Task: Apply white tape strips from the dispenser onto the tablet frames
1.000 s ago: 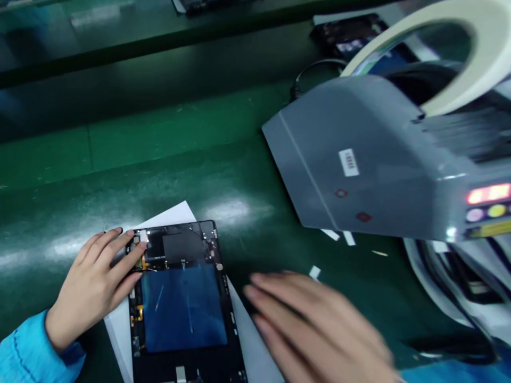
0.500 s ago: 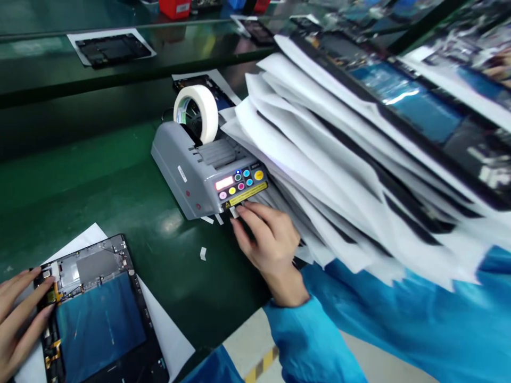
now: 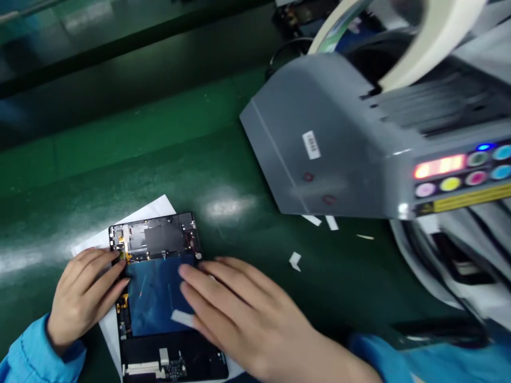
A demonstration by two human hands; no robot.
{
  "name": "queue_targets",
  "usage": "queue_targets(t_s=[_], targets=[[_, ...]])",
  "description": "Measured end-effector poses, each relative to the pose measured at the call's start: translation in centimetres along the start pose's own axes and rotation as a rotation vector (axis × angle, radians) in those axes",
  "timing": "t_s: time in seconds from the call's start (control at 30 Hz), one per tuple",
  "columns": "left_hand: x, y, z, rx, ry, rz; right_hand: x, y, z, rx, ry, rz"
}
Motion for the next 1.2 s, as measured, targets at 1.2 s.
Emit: queue_targets(t_s=[1.2], targets=[[-0.8,-0.6,-0.7,0.040,-0.016,0.071,-6.5,6.8,2.7,0.090,0.076,0.197]])
Point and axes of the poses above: each hand's wrist, its own y-axis towards the middle knuckle, its own x-axis out of the back of the hand, z = x × y, the point moved 8 cm from there along y, towards the middle knuckle, and after that the axes turned 12 degrees about x, right-handed, at the moved point
